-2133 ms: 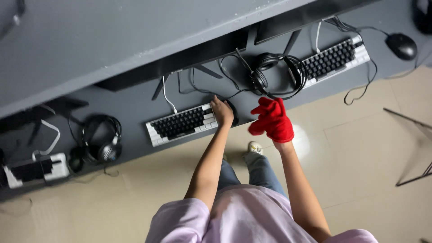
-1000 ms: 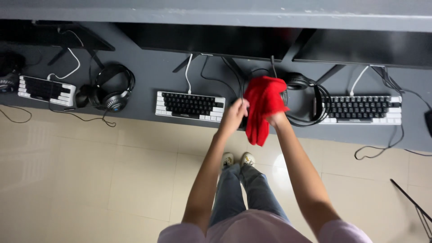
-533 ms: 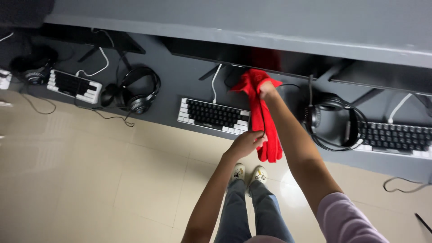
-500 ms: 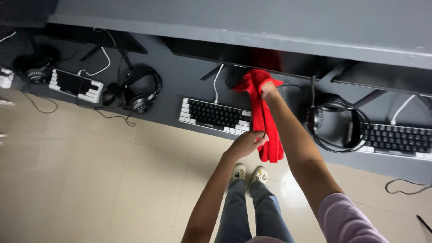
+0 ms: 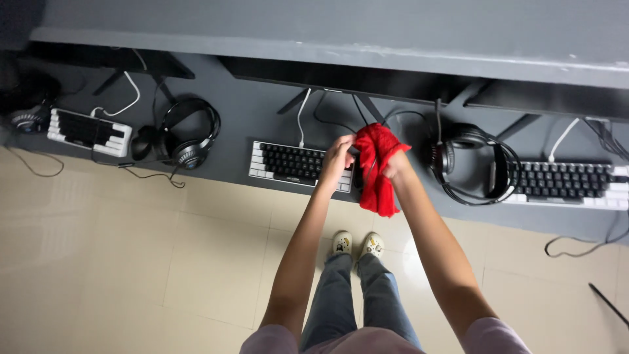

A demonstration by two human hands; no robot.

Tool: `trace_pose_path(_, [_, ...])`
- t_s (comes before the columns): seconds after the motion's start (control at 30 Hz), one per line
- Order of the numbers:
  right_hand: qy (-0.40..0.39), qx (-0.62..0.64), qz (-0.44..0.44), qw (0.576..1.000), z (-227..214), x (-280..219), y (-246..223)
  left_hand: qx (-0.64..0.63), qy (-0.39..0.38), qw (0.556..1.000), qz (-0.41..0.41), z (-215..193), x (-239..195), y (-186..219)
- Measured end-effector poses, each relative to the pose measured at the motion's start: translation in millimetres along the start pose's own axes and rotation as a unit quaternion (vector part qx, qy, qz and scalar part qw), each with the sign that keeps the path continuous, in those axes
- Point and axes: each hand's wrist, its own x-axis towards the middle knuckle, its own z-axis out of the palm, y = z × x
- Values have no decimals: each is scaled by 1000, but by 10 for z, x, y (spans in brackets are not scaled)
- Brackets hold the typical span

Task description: The person wipes a pair of headphones with a red cloth, then cleans a keyboard and mouse on a desk. They continue wiping the headphones and other peripherals, moving between different computer setups on the desk.

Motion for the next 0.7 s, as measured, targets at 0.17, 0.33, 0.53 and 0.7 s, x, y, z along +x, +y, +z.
trace_pose_path(0.17, [-24, -32, -55, 998, 96, -663, -11, 9, 3, 1000, 26, 392, 95, 221])
trace_pose_path(0.33, [-51, -95, -120, 987, -90, -1161, 46, -67, -26, 995, -61, 442, 223, 587])
trace_pose_path(0.53, [-9, -270, -146, 952, -715, -1656, 88, -407, -33, 904, -126, 275, 432, 776])
trace_pose_path(0.7, [15, -454, -252, 855, -919, -1851, -2, -372, -64, 922, -85, 661, -22, 790])
